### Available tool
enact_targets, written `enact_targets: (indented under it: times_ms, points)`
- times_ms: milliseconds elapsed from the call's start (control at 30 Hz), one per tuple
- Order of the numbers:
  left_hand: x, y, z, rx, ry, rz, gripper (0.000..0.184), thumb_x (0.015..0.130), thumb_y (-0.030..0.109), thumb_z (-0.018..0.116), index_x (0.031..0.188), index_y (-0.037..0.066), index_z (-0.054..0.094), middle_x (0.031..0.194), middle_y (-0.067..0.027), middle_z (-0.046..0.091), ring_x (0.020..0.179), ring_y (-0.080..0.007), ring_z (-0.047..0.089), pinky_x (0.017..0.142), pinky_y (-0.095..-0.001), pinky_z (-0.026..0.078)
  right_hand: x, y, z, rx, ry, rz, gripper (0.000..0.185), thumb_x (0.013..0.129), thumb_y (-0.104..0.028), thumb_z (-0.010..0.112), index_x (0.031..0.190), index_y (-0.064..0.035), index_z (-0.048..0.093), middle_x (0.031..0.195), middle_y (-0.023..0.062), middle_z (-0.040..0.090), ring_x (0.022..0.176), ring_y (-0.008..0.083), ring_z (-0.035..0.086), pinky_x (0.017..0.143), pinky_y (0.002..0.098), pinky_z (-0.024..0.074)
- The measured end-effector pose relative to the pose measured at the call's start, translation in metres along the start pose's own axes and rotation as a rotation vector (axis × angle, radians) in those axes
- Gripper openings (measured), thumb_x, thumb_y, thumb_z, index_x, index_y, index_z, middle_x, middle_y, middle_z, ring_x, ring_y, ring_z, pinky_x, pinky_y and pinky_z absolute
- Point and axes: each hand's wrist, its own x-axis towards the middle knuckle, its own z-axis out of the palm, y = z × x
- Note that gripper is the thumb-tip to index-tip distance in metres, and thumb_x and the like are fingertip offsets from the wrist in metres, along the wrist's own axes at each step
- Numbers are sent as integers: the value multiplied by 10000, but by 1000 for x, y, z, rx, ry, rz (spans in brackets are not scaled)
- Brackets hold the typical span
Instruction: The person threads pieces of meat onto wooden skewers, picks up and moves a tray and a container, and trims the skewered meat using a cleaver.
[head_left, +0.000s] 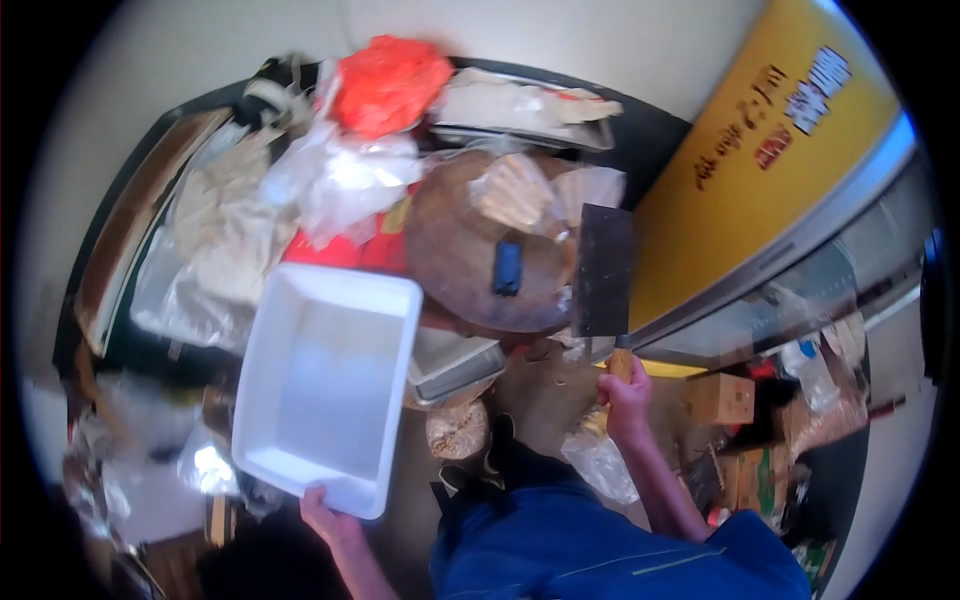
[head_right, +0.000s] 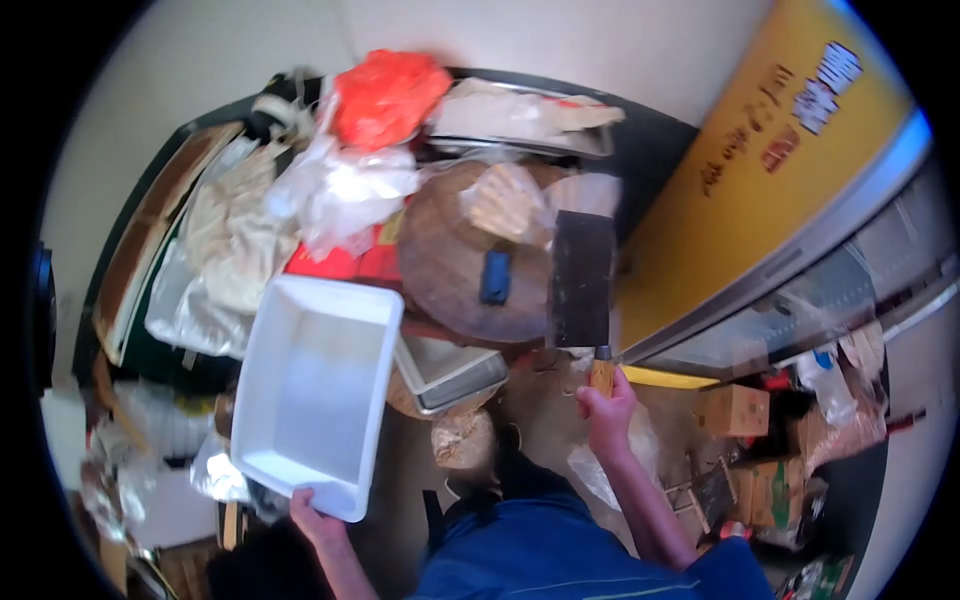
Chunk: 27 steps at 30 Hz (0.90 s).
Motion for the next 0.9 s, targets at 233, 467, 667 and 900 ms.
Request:
enact_targets:
  times_ms: [233, 467, 667, 900]
  points:
    - [-51, 1, -46, -43, 288, 195, 321, 654, -58, 483, 960, -82, 576, 892, -95, 581, 840, -239, 586, 792, -358, 489, -11, 34, 62, -121, -452, 184, 233, 705, -8, 624, 925, -54, 559, 682, 1, 532, 502, 75, 465, 455, 209, 361]
    - [-127, -47, -102, -111, 579, 322, 351, 652, -55, 496, 985, -115, 594, 909, -121, 608, 841, -224, 604, 793, -328, 484, -2, 66, 102, -213, -841, 360, 235, 700, -10, 611, 925, -22, 543, 653, 33, 529, 460, 97, 446, 413, 232, 342]
    - [-199, -105, -136, -214, 922, 373, 334, 662, -28, 521, 974, -117, 601, 901, -132, 624, 825, -233, 613, 752, -327, 486, -3, 100, 103, -451, -1045, 498, 270, 696, -16, 608, 953, 1, 527, 651, 53, 517, 448, 109, 441, 389, 241, 329]
    - [-256, -168, -180, -334, 1229, 384, 232, 688, -9, 573, 899, -89, 627, 844, -84, 627, 737, -163, 592, 674, -275, 460, -14, 136, 88, -777, -1151, 611, 260, 710, -10, 610, 958, -23, 537, 649, 54, 520, 445, 98, 435, 383, 231, 319]
